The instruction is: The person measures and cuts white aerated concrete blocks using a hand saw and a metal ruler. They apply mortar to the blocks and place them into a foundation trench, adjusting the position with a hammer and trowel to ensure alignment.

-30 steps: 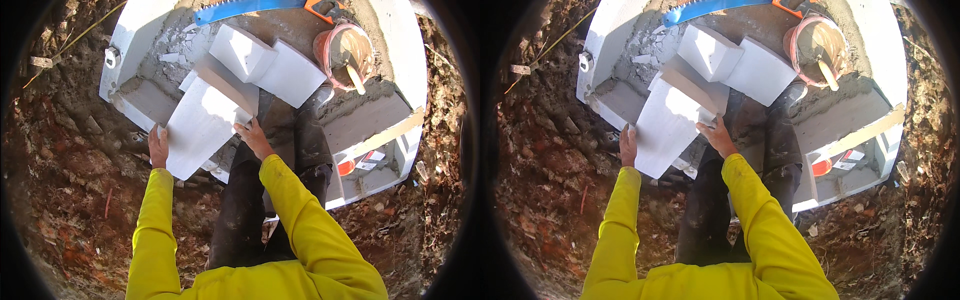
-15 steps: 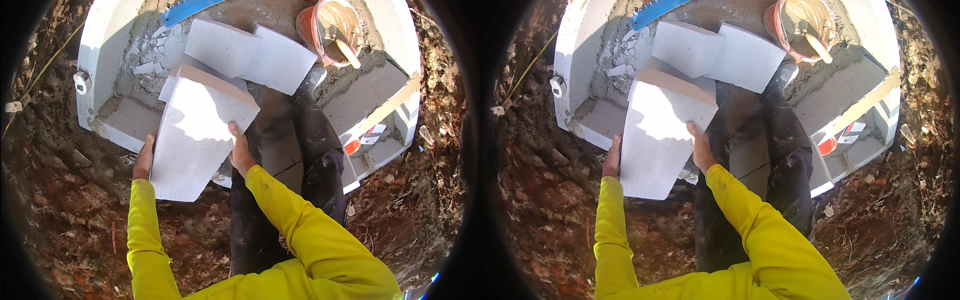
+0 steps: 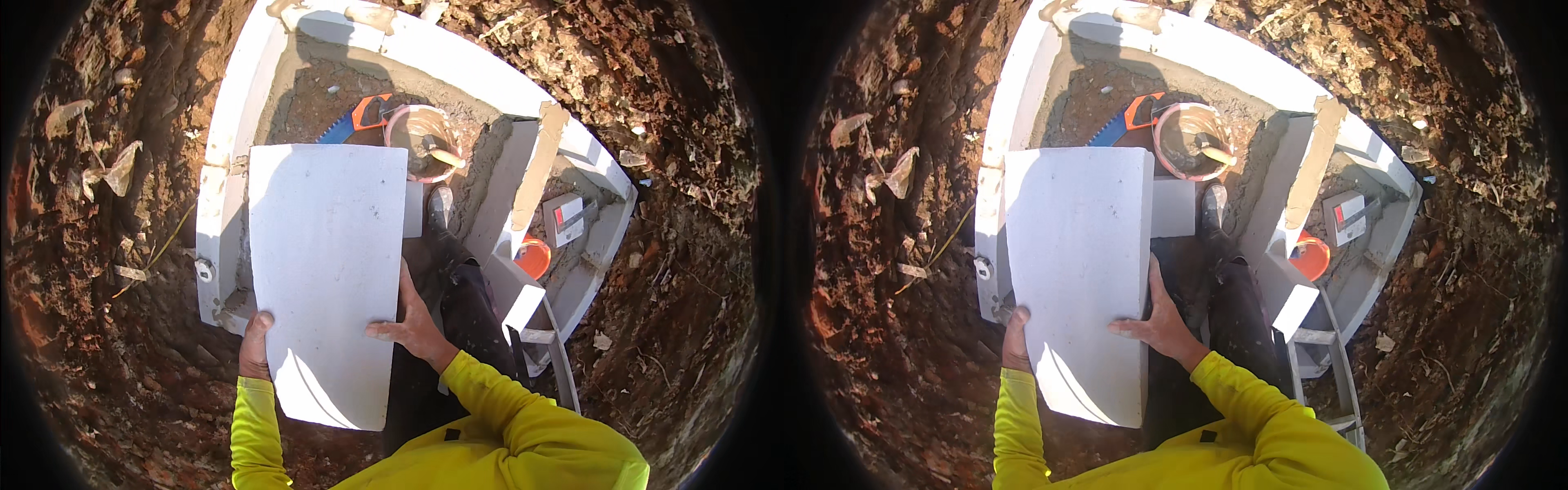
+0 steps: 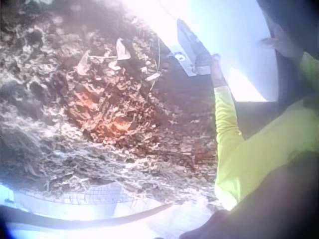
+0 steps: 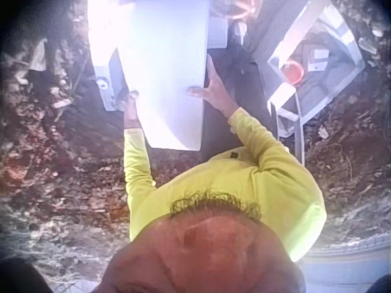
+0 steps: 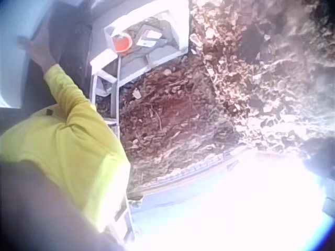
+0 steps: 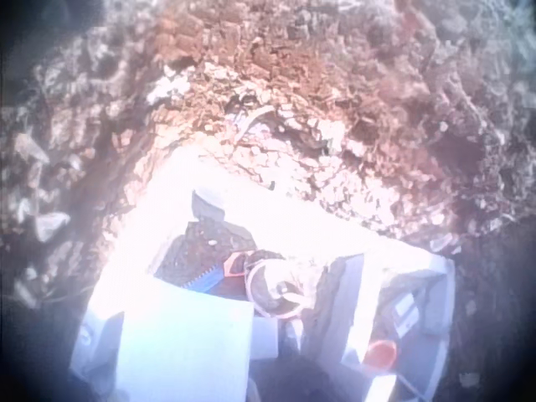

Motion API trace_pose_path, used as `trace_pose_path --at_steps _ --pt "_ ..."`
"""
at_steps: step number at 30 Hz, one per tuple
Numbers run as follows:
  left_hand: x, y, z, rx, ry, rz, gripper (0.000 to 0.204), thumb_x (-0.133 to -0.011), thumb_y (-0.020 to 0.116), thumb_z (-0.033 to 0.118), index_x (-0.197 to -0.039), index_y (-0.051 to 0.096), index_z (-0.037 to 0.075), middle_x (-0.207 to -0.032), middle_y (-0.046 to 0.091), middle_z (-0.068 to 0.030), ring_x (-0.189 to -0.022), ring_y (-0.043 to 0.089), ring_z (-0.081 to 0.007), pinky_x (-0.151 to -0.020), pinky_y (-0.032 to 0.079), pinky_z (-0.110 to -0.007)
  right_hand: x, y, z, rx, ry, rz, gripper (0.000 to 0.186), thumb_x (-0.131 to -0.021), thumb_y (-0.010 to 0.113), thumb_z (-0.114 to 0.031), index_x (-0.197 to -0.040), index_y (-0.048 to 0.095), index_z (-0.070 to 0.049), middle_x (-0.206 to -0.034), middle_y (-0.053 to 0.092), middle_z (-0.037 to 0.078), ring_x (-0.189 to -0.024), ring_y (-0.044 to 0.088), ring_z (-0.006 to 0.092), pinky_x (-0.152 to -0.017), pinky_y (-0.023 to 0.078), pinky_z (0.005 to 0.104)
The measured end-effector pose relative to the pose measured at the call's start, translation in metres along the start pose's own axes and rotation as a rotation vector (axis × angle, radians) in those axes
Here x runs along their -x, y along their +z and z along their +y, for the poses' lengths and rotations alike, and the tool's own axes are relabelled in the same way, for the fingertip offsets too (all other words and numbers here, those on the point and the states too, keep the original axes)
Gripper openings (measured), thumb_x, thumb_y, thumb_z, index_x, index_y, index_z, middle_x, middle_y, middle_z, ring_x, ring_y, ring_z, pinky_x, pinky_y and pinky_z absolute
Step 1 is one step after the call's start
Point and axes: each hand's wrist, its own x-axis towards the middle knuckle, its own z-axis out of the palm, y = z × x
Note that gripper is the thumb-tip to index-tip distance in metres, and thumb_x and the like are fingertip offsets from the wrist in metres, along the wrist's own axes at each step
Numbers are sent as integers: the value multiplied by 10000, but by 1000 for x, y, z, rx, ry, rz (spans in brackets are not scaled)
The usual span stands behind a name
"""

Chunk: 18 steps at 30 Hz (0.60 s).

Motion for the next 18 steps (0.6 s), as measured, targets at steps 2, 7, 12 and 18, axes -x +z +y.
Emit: trace_pose_path --at_steps 2,7,12,18 --pt "-4 29 18 -20 -50 -58 1010 -658 803 647 -1351 481 -14 -1220 599 -140 -1072 613 -273 -910 519 -384 16 -19 -16 44 -71 109 1200 -696 860 -263 -1549 57 -5 -1465 371 178 -1333 385 254 -1130 290 361" --pt "-65 146 35 -161 -121 -255 804 -840 673 570 -1359 485 -14 -1246 596 -140 -1098 611 -248 -942 503 -359 34 -91 -83 -179 -106 366 1153 -692 843 -202 -1540 89 0 -1349 473 165 -1230 480 249 -1067 375 359" --pt "-126 298 -6 -213 -210 -467 778 -919 584 558 -1406 447 -32 -1309 563 -159 -1190 557 -227 -995 457 -327 51 -188 -146 -304 -139 681 990 -699 726 12 -1503 148 48 -1296 485 197 -1091 593 247 -886 542 363" --pt "-192 403 -69 -357 -315 -702 748 -937 544 577 -1396 473 -8 -1313 576 -140 -1161 572 -213 -950 465 -340 57 -290 -175 -102 -258 842 938 -734 711 -42 -1486 158 58 -1132 585 147 -895 664 221 -837 562 340"
